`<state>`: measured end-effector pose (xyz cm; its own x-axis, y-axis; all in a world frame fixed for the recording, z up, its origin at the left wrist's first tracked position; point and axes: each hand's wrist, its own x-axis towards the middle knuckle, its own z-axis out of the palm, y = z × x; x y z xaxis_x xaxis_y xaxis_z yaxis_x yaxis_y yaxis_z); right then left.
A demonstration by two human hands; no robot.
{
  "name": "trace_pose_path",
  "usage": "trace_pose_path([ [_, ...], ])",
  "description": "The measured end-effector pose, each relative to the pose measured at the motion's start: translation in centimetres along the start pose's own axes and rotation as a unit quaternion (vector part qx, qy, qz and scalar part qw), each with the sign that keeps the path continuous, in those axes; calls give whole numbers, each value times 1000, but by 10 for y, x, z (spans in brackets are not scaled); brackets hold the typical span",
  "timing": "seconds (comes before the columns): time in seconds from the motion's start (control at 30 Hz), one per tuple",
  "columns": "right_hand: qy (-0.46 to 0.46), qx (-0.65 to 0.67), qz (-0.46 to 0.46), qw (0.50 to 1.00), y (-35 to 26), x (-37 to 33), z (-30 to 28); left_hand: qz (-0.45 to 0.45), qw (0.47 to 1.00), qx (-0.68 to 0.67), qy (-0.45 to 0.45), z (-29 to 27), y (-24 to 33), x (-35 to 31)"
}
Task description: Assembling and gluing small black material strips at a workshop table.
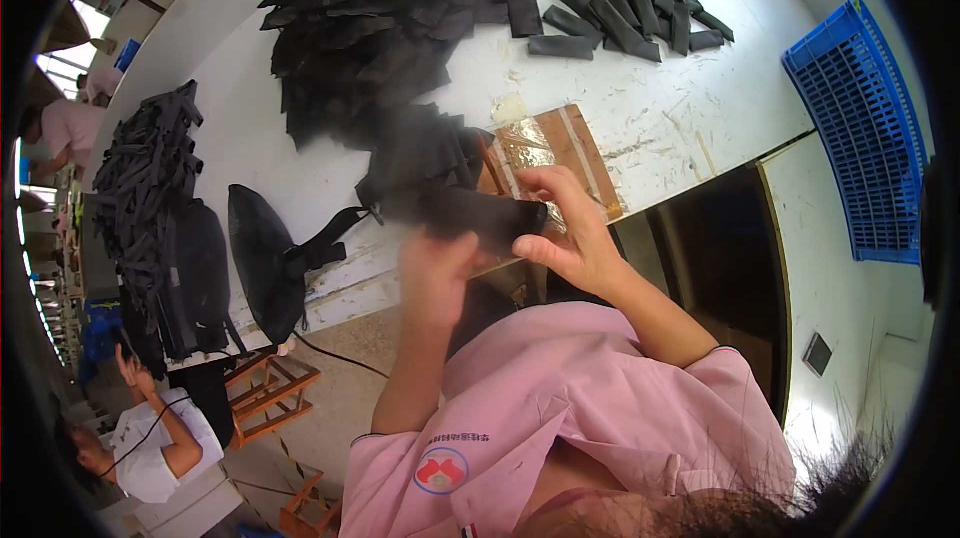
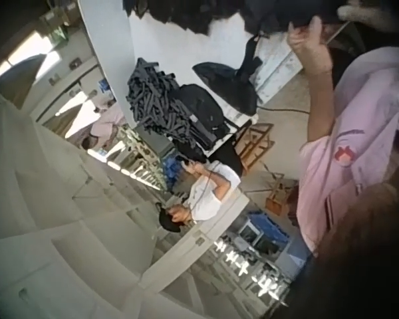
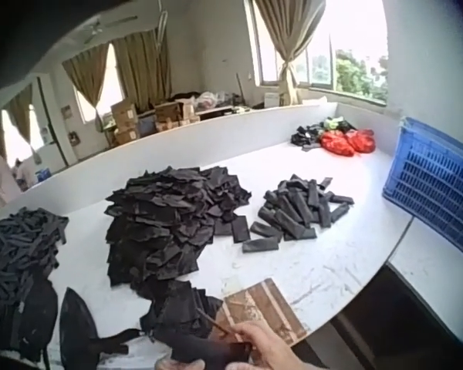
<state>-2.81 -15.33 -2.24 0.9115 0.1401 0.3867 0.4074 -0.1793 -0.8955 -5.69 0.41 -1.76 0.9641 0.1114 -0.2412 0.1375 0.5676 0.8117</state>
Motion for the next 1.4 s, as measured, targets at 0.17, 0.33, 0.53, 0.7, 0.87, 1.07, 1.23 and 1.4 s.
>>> trace_pose_path([
  [0.17,-140,314,293,892,8,-3,-14,-59,997,37,-41,-4,-30,-18],
  [0.33,-128,290,315,895,11,-4,-28,-124,973,-109,-160,-10,-15,-7],
  [0.53,-145,296,323,887,11,-6,-34,-134,976,-60,-162,-13,-7,-2],
  [0.7,-159,285,321,889,18,-8,-35,-141,979,53,-138,-10,-3,-5],
  [0.87,-176,283,331,883,19,-8,-30,-135,978,78,-141,-10,-4,-7],
  [1.07,66,-378,-105,917,6,-3,-12,-37,989,132,-48,-1,-18,-12],
  [1.23,-107,-28,64,992,-10,-17,-2,65,972,225,-13,9,-21,-15],
  [1.4,-78,-35,53,995,-5,-20,3,89,968,231,-49,6,-24,-11],
])
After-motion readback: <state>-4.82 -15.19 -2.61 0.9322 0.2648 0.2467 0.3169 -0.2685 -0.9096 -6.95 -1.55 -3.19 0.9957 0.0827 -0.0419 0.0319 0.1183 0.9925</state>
